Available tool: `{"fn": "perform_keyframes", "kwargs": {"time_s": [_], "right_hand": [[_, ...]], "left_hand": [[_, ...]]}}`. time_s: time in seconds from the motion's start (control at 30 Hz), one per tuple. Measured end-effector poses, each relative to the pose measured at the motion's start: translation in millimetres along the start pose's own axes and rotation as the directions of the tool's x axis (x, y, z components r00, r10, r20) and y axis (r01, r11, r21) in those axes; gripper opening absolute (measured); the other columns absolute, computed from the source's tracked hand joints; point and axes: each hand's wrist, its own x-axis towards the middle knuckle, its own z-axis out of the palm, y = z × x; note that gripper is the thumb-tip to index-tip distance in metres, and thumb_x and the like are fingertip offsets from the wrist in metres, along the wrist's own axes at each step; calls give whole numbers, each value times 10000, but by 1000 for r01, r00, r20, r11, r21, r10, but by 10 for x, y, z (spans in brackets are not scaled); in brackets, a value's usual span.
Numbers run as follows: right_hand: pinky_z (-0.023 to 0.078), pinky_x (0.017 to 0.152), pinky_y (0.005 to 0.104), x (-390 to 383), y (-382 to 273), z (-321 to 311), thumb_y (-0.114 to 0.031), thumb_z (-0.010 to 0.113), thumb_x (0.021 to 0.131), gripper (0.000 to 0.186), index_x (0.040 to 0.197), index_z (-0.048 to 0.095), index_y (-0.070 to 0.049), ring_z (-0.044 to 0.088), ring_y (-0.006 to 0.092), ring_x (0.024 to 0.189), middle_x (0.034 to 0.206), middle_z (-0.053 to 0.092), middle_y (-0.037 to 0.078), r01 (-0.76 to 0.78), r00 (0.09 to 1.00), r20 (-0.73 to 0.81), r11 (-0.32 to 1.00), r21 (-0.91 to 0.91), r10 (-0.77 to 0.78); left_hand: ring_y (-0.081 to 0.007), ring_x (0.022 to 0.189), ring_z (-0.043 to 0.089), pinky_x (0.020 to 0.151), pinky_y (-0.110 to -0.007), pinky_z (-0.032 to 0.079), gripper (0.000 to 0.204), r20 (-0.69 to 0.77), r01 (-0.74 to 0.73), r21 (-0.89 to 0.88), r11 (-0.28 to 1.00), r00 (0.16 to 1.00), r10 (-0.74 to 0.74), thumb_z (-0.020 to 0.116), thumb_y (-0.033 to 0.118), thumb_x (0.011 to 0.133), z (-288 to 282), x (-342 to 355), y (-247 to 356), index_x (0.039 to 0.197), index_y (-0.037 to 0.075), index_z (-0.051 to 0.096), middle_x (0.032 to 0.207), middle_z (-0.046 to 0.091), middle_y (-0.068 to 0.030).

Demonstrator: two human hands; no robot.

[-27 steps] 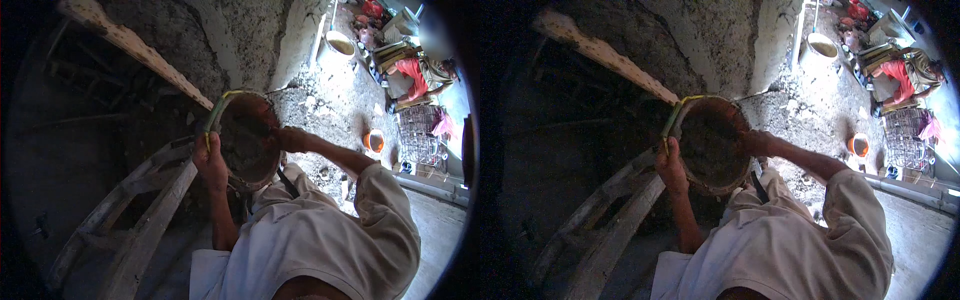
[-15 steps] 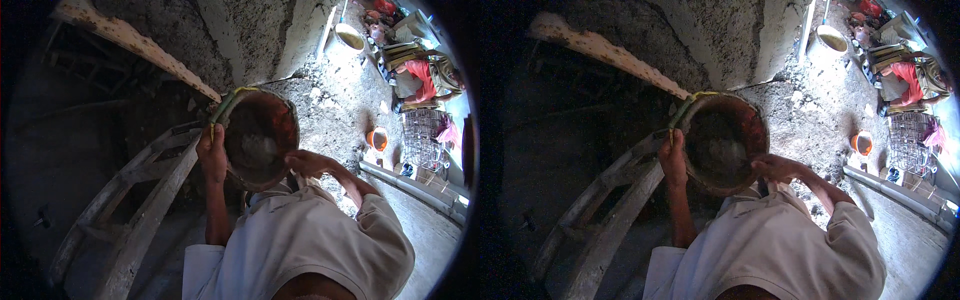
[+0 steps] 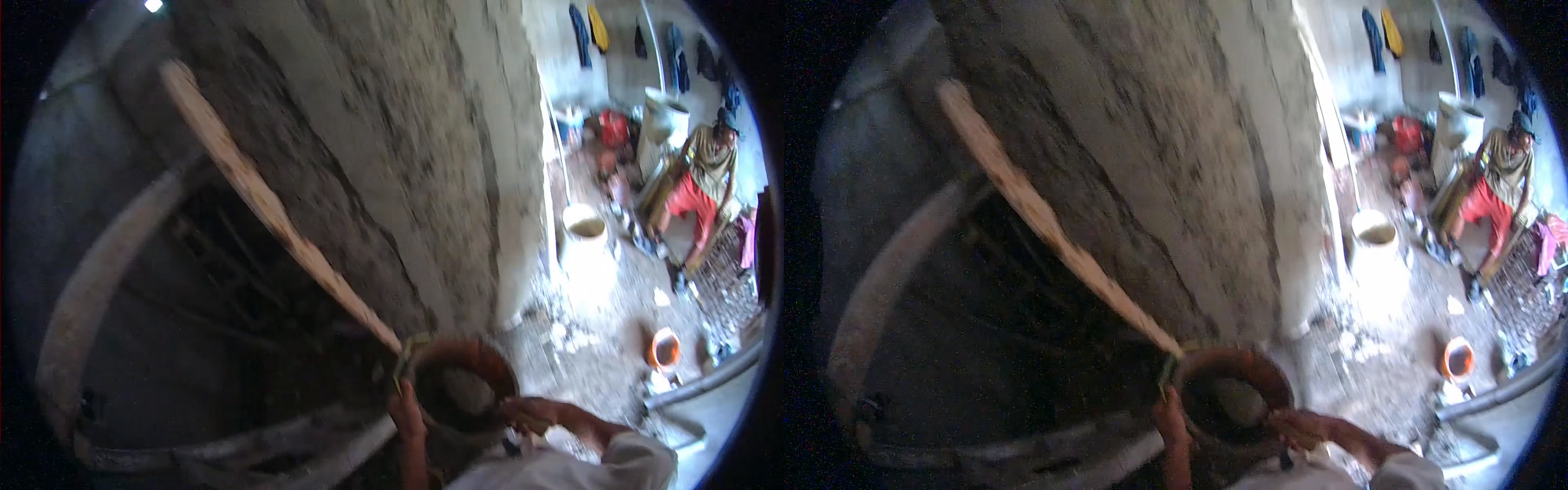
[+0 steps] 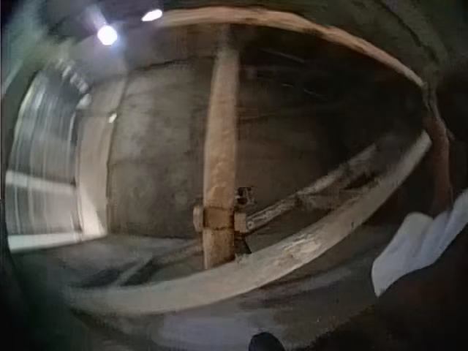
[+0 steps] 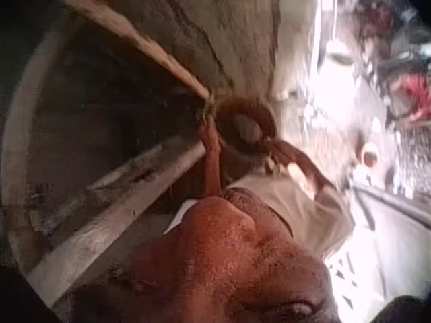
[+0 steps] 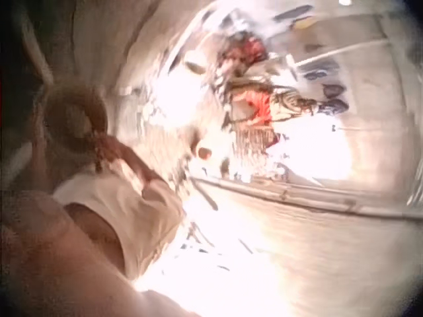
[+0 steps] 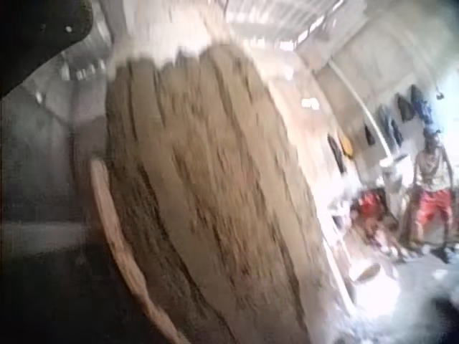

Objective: The person applies plaster to a wall by scooping it from a bucket with a trowel and spreading and smoothing it over the wall's surface.

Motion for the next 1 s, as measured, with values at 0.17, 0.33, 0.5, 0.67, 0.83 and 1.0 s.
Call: {"fn": "perform_keyframes", "kwargs": {"time_s": [0.17, 0.33, 0.5, 0.67, 0.83, 1.0], "right_hand": [[454, 488, 282, -694, -960, 395, -193, 490, 905, 311, 1180, 529, -52, 526, 159, 585, 755, 553, 83, 13, 861, 383, 768, 641, -334], [348, 469, 244, -1784, -2261, 1543, -95, 431, 942, 320, 1259, 460, -66, 413, 79, 517, 705, 474, -15, 758, 645, 31, 634, -153, -764], [452, 566, 235, -1112, -2219, 932, -180, 591, 929, 290, 1192, 511, -90, 521, 74, 669, 812, 542, -25, 730, 427, 21, 331, -598, -904], [477, 605, 278, -576, -2089, 764, -82, 584, 907, 257, 1159, 543, -65, 555, 126, 661, 799, 581, 47, 285, 365, -174, 288, -914, -915], [499, 670, 323, -292, -1231, 36, -72, 583, 894, 289, 1180, 539, -69, 593, 176, 726, 893, 617, 82, 216, 353, -503, 591, -777, -789], [501, 692, 336, -440, -174, -601, -55, 599, 866, 317, 1179, 550, -86, 606, 204, 727, 969, 629, 100, 1, 396, -624, 680, -733, -674]], "left_hand": [[-163, 700, 473, 653, -356, 419, 331, -155, 148, 313, 938, 982, -104, 600, 310, 913, 22, -32, 178, 958, -18, 624, 780, 563, -53], [-179, 690, 514, 663, -371, 444, 327, -121, -43, 9, 999, 992, 44, 611, 301, 906, -136, 207, -117, 972, -18, 641, 746, 581, -61], [-206, 803, 516, 730, -360, 421, 374, -58, -89, -237, 967, 995, 78, 588, 373, 916, -153, 429, 681, 955, 1, 593, 888, 562, -64], [-225, 917, 572, 814, -360, 445, 535, 35, 239, -171, 956, 971, -237, 609, 441, 893, -91, 762, 666, 1088, -57, 620, 1034, 614, -135], [-329, 1072, 537, 923, -415, 421, 682, 52, 261, -272, 926, 965, -257, 621, 498, 869, 64, 883, 57, 1211, -87, 540, 1248, 507, -237], [-257, 1009, 558, 886, -382, 430, 611, -21, 284, -102, 953, 958, -288, 626, 462, 880, 89, 794, -635, 1168, -75, 586, 1129, 584, -172]]}}
